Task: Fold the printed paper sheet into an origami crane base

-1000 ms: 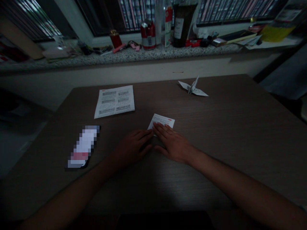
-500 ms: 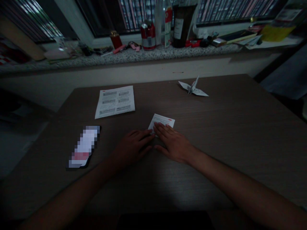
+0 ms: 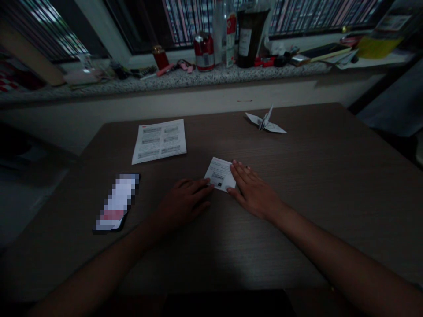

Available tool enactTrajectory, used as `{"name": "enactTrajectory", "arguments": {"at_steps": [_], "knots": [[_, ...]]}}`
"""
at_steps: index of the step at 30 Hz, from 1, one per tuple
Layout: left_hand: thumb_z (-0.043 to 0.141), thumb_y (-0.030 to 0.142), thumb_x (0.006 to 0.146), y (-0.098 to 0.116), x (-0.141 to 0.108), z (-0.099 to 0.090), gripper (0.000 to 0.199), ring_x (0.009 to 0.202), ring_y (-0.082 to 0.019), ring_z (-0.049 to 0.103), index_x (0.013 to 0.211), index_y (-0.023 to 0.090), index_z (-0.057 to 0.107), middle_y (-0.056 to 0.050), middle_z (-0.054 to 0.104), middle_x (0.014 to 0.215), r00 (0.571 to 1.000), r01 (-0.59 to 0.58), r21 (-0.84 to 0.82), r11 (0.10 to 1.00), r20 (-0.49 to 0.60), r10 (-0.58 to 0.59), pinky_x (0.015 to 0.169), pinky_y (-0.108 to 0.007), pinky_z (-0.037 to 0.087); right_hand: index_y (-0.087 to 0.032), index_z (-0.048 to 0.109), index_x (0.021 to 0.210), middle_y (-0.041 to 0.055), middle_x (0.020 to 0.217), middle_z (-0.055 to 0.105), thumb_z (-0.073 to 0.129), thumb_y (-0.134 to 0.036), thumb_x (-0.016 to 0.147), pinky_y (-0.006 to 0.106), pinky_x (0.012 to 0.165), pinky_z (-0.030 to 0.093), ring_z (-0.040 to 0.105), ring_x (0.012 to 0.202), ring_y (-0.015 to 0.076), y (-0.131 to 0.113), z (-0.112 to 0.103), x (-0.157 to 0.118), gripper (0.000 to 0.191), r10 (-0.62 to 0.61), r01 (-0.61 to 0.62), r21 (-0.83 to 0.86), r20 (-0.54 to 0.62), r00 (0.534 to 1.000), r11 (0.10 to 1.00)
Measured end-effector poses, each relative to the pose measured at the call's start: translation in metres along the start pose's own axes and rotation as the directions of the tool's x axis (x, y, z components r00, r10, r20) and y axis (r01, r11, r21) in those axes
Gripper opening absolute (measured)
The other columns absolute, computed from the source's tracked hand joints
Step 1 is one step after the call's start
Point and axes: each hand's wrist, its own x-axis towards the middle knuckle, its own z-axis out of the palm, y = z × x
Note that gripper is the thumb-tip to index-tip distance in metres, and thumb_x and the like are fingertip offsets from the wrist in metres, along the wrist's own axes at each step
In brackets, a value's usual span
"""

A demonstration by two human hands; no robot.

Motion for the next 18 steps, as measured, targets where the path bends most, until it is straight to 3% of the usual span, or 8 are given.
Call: {"name": "enactTrajectory", "arguments": {"at_steps": [9, 18], "knots": [[0.055, 0.038, 0.105, 0.000, 0.002, 0.001, 0.044, 0.130, -0.029, 0.058, 0.145, 0.021, 0.055, -0.011, 0.055, 0.152, 1.000, 0.007, -0.004, 1.000, -0.017, -0.007, 0.110, -0.049, 0.043, -0.016, 0.016, 0.167, 0.0181, 0.170, 0.026, 0.037, -0.049, 0.108, 0.055, 0.125, 0.030, 0.025, 0.157, 0.0299, 0.004, -0.003, 0.002, 0.070, -0.016, 0.016, 0.021, 0.005, 1.000, 1.000], [0.058, 0.038, 0.103, -0.004, 0.002, 0.000, 0.041, 0.129, -0.029, 0.058, 0.141, 0.022, 0.058, -0.010, 0.058, 0.148, 0.999, 0.027, -0.003, 1.000, -0.042, -0.027, 0.111, -0.050, 0.043, -0.015, 0.043, 0.156, 0.0209, 0.159, 0.047, 0.047, -0.046, 0.105, 0.060, 0.116, 0.042, 0.046, 0.145, 0.0364, 0.012, -0.008, 0.008, 0.060, -0.079, 0.082, 0.074, -0.053, 0.996, 0.994]]}}
